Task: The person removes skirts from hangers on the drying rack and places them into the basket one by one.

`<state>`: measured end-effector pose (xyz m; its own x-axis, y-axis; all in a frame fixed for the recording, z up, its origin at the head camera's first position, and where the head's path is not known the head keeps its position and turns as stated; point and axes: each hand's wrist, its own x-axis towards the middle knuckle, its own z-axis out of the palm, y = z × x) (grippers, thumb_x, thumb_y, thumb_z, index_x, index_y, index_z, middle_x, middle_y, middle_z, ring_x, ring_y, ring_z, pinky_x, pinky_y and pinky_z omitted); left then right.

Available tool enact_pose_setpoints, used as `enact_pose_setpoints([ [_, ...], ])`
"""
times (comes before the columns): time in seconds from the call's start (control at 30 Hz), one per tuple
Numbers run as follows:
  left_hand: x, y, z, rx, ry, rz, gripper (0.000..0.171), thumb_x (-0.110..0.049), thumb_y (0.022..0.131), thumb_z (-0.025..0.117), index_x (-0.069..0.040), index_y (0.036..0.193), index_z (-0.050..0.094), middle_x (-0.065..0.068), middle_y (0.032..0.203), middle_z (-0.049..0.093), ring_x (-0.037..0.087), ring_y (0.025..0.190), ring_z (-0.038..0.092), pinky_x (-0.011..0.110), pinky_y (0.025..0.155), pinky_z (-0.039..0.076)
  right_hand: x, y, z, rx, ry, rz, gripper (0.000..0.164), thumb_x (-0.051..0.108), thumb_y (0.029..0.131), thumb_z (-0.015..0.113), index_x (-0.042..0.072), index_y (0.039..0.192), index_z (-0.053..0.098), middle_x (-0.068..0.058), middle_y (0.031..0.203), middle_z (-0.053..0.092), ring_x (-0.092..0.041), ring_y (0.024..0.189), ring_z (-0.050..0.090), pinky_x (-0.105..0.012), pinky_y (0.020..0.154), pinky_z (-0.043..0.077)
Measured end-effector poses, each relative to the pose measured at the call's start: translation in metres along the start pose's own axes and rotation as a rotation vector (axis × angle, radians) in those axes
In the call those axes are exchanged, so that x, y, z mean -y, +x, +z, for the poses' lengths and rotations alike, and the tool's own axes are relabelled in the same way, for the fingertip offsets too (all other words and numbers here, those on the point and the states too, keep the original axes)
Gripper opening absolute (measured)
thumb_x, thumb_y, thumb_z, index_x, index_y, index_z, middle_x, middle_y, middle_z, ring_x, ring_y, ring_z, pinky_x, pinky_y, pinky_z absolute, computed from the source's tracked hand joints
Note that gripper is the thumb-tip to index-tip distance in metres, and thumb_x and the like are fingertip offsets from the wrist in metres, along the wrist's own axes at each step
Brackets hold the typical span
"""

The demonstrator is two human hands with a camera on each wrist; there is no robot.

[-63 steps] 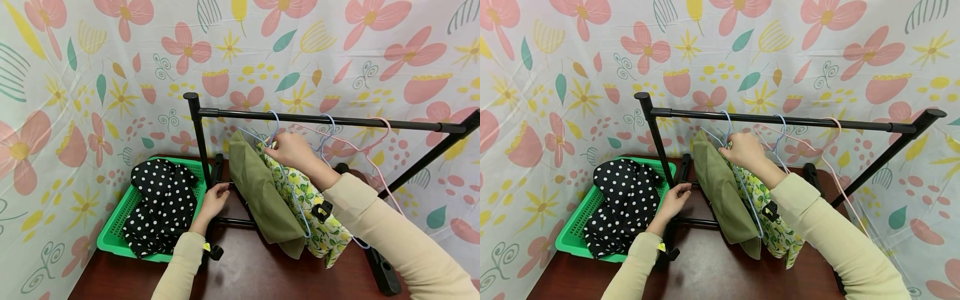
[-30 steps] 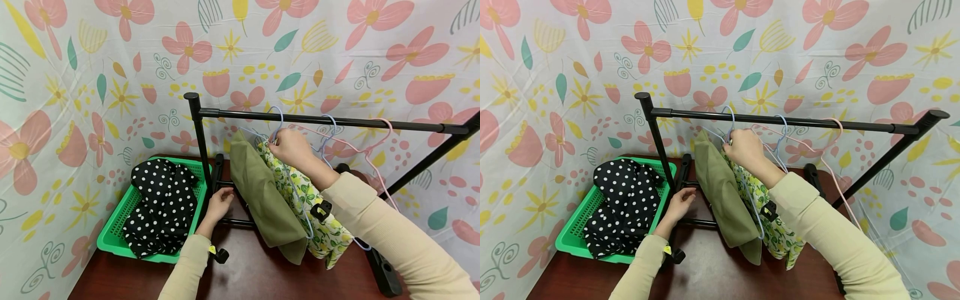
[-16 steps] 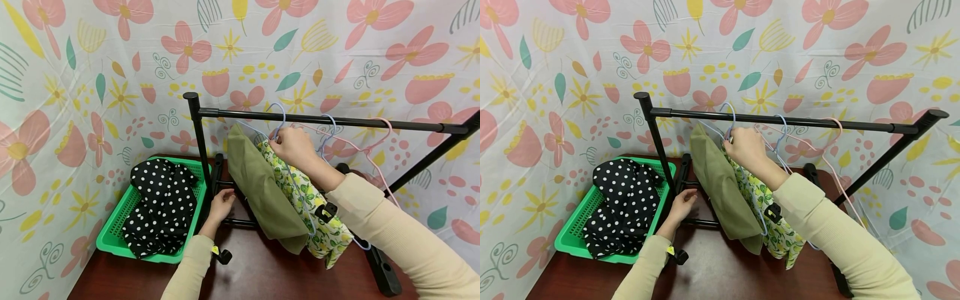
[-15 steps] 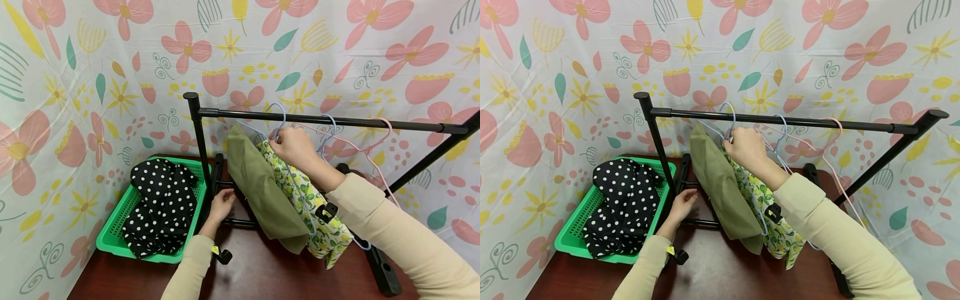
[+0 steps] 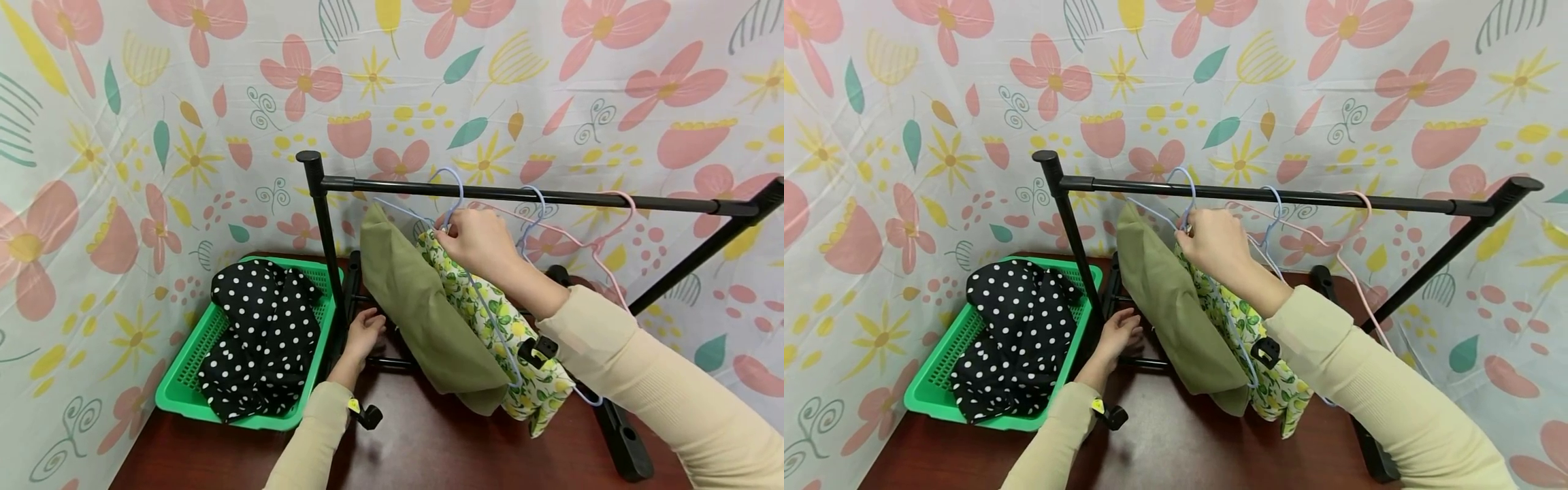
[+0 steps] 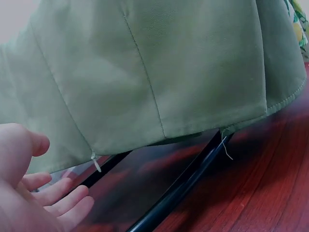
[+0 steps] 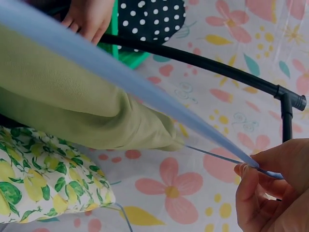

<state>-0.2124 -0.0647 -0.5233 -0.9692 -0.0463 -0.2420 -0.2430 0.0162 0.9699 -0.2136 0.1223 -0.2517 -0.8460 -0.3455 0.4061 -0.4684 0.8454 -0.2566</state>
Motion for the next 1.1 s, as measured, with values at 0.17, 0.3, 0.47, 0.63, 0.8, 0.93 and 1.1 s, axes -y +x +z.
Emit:
enact_pose_setpoints([
  [0.17,0.002,0.001,0.005,0.021,-0.104,-0.050,0.054,-0.027,0.095,0.051,-0.003,0.140,0.033,0.022,0.131,0.047,0.036,0.114,0.052,0.049,0.097,0.041,0.005,0.000,-0.003,0.009,0.022,-0.003,0.037,0.019,0.087,0.061,0.013,0.052,0.050,-0.001,0.045,0.048,-0.011,0.035,0.034,-0.024,0.037,0.021],
  [0.3,0.003,0.001,0.011,0.032,-0.198,-0.084,0.063,-0.032,0.094,0.051,0.000,0.142,0.026,0.025,0.135,0.041,0.037,0.115,0.051,0.046,0.095,0.043,0.007,0.001,-0.004,0.004,0.034,-0.011,0.041,0.017,0.087,0.059,0.014,0.048,0.048,0.000,0.042,0.046,-0.008,0.034,0.028,-0.023,0.037,0.018],
  [0.47,0.002,-0.001,0.016,0.063,-0.260,-0.106,0.060,-0.037,0.095,0.047,-0.002,0.140,0.030,0.022,0.133,0.042,0.034,0.114,0.051,0.044,0.095,0.044,0.009,0.001,-0.006,-0.028,0.040,-0.033,0.042,0.015,0.086,0.060,0.014,0.047,0.047,-0.002,0.044,0.052,-0.008,0.035,0.029,-0.023,0.037,0.019],
  [0.63,0.000,-0.001,0.021,0.100,-0.346,-0.129,0.047,-0.036,0.096,0.047,-0.004,0.129,0.042,0.012,0.116,0.050,0.022,0.099,0.057,0.041,0.092,0.045,0.010,0.000,-0.008,-0.036,0.037,-0.037,0.043,0.015,0.086,0.061,0.014,0.046,0.044,-0.002,0.042,0.047,-0.009,0.035,0.028,-0.024,0.038,0.020],
  [0.8,-0.002,-0.003,0.021,0.123,-0.388,-0.134,0.046,-0.033,0.096,0.047,-0.004,0.130,0.043,0.013,0.120,0.051,0.018,0.097,0.059,0.039,0.091,0.045,0.008,-0.001,-0.010,-0.032,0.038,-0.027,0.042,0.015,0.086,0.061,0.014,0.048,0.044,-0.001,0.043,0.044,-0.012,0.037,0.033,-0.025,0.039,0.022],
  [0.93,-0.007,-0.008,0.016,0.134,-0.388,-0.120,0.041,-0.031,0.096,0.048,-0.003,0.126,0.045,0.010,0.117,0.052,0.017,0.095,0.060,0.035,0.087,0.047,0.005,-0.001,-0.010,-0.052,0.025,-0.029,0.041,0.014,0.086,0.061,0.013,0.049,0.042,-0.001,0.043,0.039,-0.014,0.037,0.033,-0.025,0.039,0.021],
  [1.1,-0.010,-0.010,0.009,0.139,-0.377,-0.099,0.038,-0.027,0.095,0.051,-0.002,0.124,0.047,0.007,0.108,0.056,0.015,0.090,0.061,0.035,0.083,0.049,0.000,-0.002,-0.012,-0.085,0.004,-0.030,0.041,0.014,0.085,0.060,0.012,0.048,0.042,0.000,0.043,0.039,-0.015,0.038,0.034,-0.026,0.040,0.023],
])
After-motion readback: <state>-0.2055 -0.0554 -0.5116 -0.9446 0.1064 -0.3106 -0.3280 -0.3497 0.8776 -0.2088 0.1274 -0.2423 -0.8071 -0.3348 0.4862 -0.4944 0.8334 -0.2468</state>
